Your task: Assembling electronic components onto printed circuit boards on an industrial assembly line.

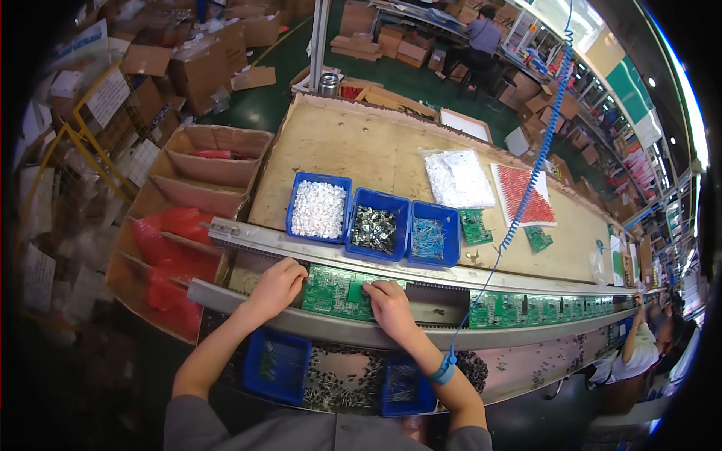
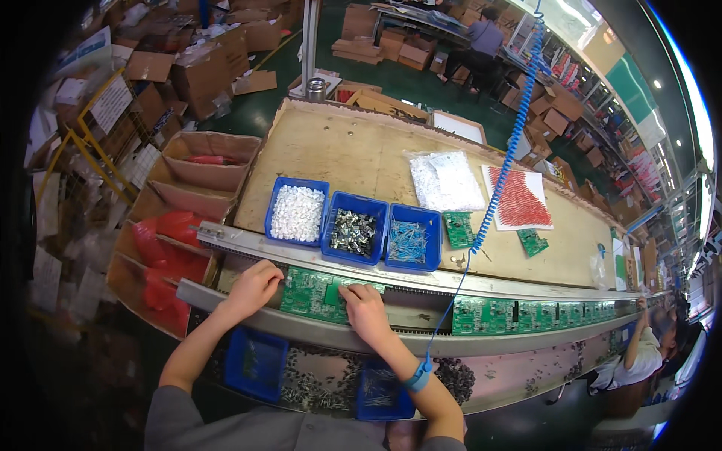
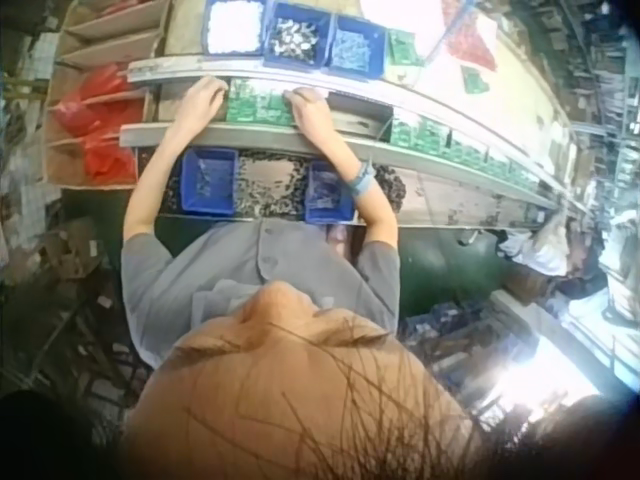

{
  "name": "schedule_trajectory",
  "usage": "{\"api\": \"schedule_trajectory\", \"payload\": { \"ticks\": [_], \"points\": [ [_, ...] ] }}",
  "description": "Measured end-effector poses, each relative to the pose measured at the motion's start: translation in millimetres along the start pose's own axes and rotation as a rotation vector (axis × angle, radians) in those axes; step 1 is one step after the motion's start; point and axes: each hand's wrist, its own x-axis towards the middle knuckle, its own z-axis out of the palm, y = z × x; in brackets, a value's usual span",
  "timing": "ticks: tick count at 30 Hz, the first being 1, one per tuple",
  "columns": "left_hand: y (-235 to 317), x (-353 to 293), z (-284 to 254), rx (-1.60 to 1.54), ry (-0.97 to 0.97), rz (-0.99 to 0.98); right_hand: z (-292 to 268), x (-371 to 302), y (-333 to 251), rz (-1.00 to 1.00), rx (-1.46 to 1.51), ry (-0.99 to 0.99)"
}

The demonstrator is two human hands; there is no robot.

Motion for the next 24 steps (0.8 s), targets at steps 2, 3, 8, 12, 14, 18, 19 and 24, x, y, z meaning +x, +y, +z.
{"api": "schedule_trajectory", "payload": {
  "ticks": [2,3,8,12,14,18,19,24],
  "points": [
    [-6,-1,5,0.029,0.018,0.006,1,0,1,-0.022,-0.006,0.002],
    [-10,-1,8,0.024,0.024,0.020,1,0,1,-0.023,-0.005,0.002],
    [-16,3,17,0.042,0.037,0.069,3,-2,1,-0.012,0.007,0.000],
    [-18,4,21,0.087,0.026,0.099,2,-2,1,-0.006,0.005,-0.001],
    [-18,4,21,0.095,0.028,0.108,3,-2,1,-0.005,0.007,0.001],
    [-17,3,20,0.102,0.016,0.102,2,-2,1,-0.004,0.009,0.000],
    [-17,3,20,0.102,0.016,0.103,2,-2,1,-0.005,0.010,0.004],
    [-17,4,20,0.138,0.012,0.133,2,-2,1,-0.010,0.003,0.008]
  ]
}}
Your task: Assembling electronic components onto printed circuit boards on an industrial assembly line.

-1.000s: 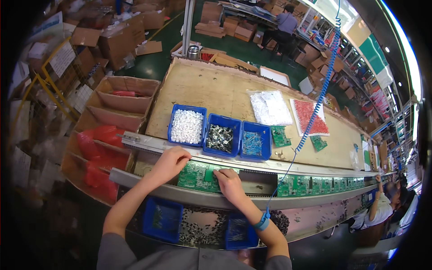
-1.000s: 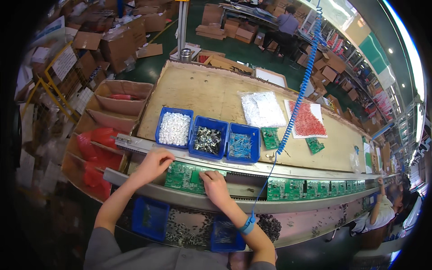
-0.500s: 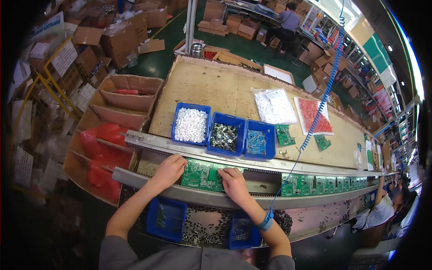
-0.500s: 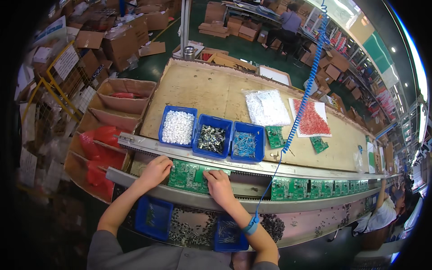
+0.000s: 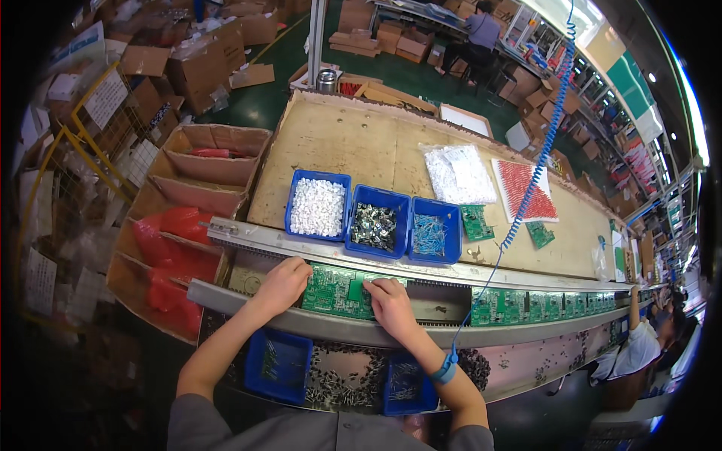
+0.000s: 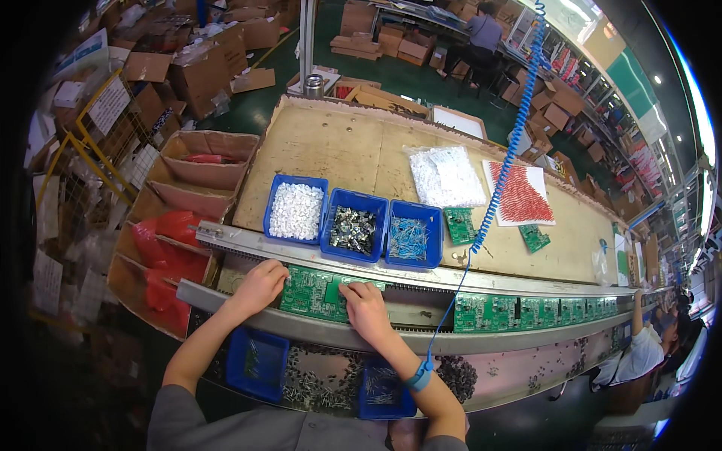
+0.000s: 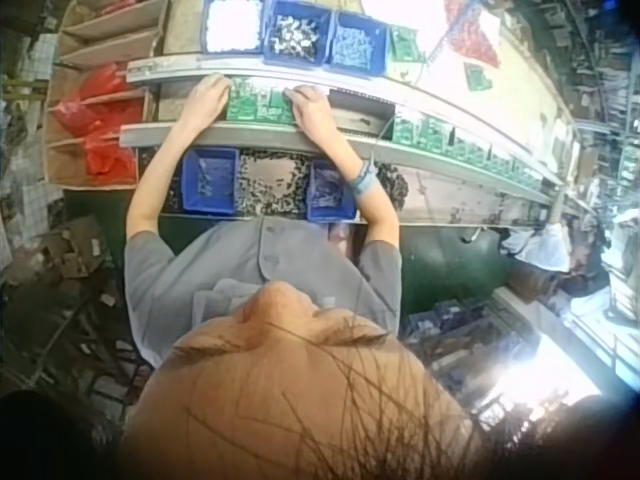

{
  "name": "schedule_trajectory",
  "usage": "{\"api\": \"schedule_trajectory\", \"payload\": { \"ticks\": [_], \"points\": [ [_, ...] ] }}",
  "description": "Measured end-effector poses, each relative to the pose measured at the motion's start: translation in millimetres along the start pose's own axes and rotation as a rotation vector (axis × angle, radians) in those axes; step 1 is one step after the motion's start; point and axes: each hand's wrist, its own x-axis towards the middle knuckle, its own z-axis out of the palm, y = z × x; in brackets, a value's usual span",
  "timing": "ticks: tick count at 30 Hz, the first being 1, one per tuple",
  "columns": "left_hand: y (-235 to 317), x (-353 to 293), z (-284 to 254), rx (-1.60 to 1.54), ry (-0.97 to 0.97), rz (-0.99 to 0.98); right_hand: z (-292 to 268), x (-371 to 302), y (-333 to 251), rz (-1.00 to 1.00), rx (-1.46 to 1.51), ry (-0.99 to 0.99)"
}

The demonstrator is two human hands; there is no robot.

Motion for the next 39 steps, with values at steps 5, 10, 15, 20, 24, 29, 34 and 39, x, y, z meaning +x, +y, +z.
{"api": "schedule_trajectory", "payload": {
  "ticks": [5,10,15,20,24,29,34,39],
  "points": [
    [-2,0,-2,0.035,-0.042,0.019,-2,1,-3,0.032,0.008,-0.024],
    [-3,0,0,0.025,-0.054,0.036,-2,1,-5,0.030,0.001,-0.015],
    [-2,1,2,0.002,-0.042,0.033,-1,1,-4,0.030,-0.003,-0.015],
    [-2,-2,9,-0.041,-0.037,-0.001,0,1,-5,0.033,-0.018,-0.020],
    [-1,0,9,-0.027,-0.047,0.018,0,0,-3,0.006,-0.029,-0.001],
    [-4,-2,9,-0.010,-0.060,0.057,-7,5,-1,0.012,0.103,-0.009],
    [-4,-3,8,0.021,-0.057,0.055,-46,28,25,0.220,0.038,0.214],
    [0,-1,3,0.084,-0.052,0.076,-79,52,88,0.123,-0.666,0.197]
  ]
}}
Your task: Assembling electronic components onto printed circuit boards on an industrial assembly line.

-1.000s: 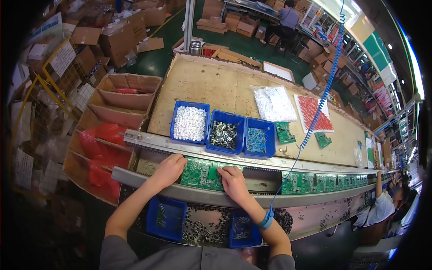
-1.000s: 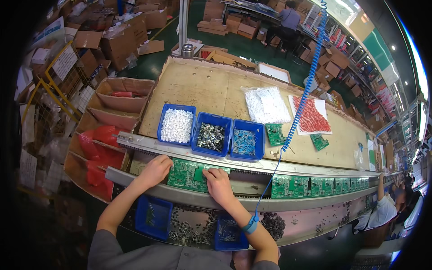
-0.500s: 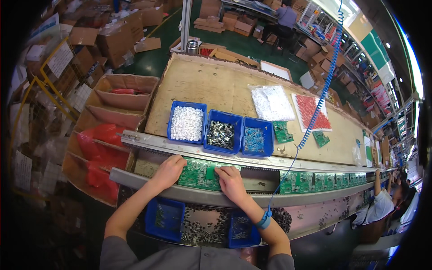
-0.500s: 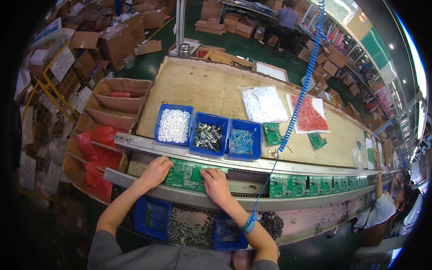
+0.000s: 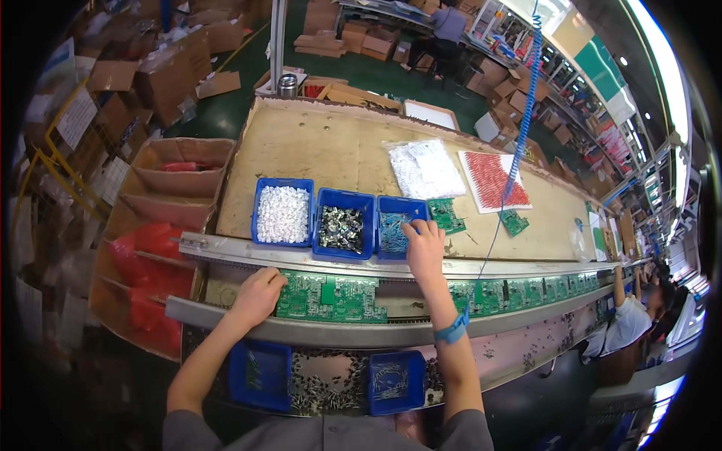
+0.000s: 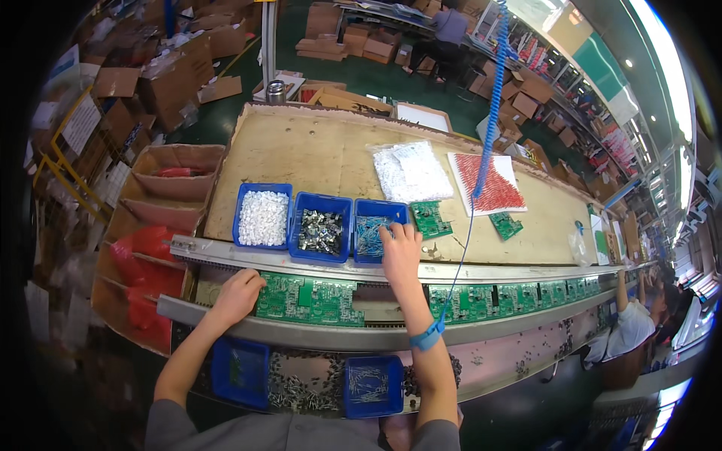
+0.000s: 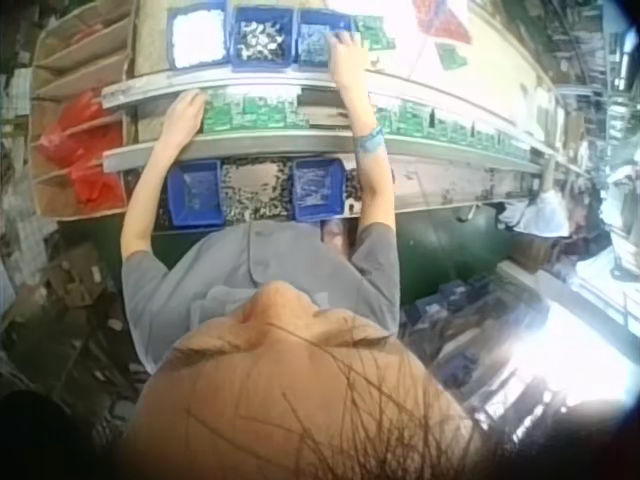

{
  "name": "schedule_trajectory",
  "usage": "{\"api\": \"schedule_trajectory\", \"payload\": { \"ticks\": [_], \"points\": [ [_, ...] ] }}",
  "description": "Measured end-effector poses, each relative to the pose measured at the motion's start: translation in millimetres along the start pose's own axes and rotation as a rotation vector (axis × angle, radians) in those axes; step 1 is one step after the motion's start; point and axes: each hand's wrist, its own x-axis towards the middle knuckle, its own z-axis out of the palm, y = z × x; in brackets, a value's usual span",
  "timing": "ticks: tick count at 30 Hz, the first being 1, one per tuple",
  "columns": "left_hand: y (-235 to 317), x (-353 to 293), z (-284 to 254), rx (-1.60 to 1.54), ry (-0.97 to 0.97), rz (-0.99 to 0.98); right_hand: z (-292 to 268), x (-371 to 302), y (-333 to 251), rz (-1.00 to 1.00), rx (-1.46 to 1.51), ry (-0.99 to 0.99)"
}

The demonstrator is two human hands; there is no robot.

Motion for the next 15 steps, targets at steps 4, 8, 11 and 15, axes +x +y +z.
{"api": "schedule_trajectory", "payload": {
  "ticks": [4,8,11,15],
  "points": [
    [11,5,-9,-0.034,0.046,-0.024,16,11,23,-0.162,-0.118,-0.144],
    [17,6,-20,-0.033,0.072,-0.040,28,16,23,-0.252,-0.167,-0.200],
    [23,7,-26,-0.047,0.081,-0.038,29,18,19,-0.264,-0.164,-0.168],
    [30,14,-23,-0.108,0.101,-0.014,22,14,17,-0.144,0.004,-0.068]
  ]
}}
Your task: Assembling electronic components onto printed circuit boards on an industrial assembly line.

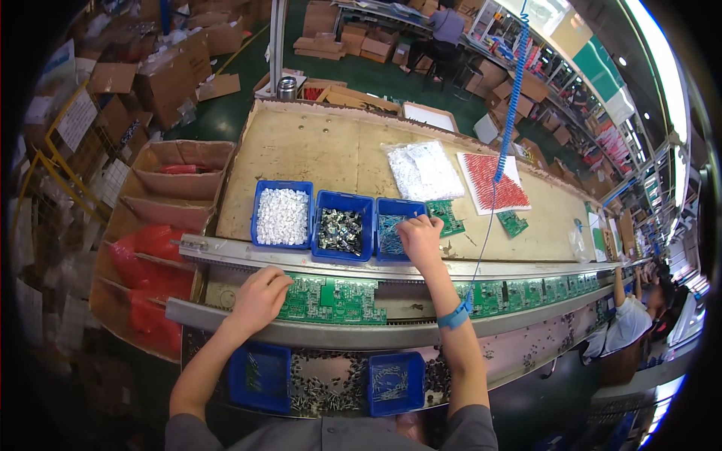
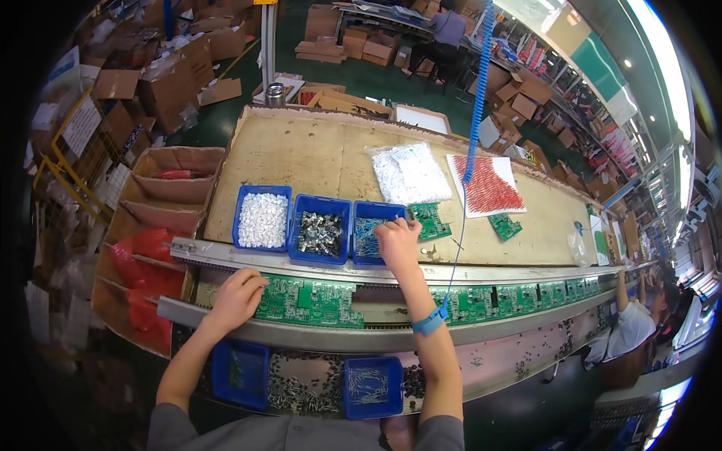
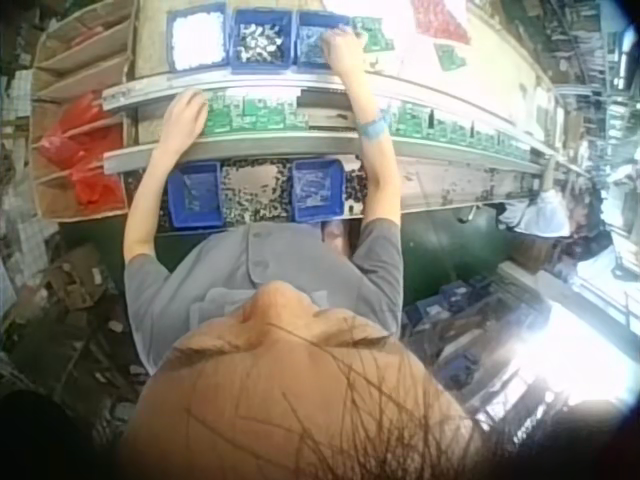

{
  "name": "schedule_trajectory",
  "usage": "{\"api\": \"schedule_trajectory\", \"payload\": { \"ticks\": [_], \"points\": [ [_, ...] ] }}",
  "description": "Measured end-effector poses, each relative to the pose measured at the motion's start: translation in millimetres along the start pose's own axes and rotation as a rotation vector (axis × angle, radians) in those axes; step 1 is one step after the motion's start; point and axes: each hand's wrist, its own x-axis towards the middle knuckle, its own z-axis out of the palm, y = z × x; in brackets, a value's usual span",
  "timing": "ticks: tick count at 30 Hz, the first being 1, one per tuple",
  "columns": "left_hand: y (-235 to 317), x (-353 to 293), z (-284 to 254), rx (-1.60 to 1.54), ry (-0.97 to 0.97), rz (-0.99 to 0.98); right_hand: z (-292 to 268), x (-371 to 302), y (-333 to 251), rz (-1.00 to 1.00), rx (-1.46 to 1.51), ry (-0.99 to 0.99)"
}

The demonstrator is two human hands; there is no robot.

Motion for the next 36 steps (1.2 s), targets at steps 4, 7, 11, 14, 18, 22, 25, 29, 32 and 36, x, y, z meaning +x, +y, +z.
{"api": "schedule_trajectory", "payload": {
  "ticks": [4,7,11,14,18,22,25,29,32,36],
  "points": [
    [9,10,7,-0.085,0.017,-0.014,-36,2,-10,0.306,0.275,0.094],
    [27,20,9,-0.430,-0.100,-0.271,-68,-5,-32,0.461,0.909,-0.147],
    [42,23,20,-0.912,-0.404,-0.339,-109,-20,-82,0.061,1.069,-0.373],
    [46,18,28,-1.258,-0.647,-0.383,-118,-34,-108,-0.104,1.124,-0.356],
    [47,12,27,-1.254,-0.755,-0.387,-122,-40,-113,-0.096,1.206,-0.428],
    [43,3,26,-1.323,-0.659,-0.479,-119,-29,-101,-0.028,1.244,-0.415],
    [34,-5,22,-1.268,-0.392,-0.501,-93,-10,-69,0.385,1.081,-0.161],
    [33,4,8,-0.600,-0.144,-0.327,-26,13,-25,0.477,0.730,-0.056],
    [27,4,5,-0.491,-0.032,-0.324,7,18,-16,0.424,0.508,-0.057],
    [9,5,4,-0.431,0.047,-0.387,30,25,-23,0.387,0.332,-0.095]
  ]
}}
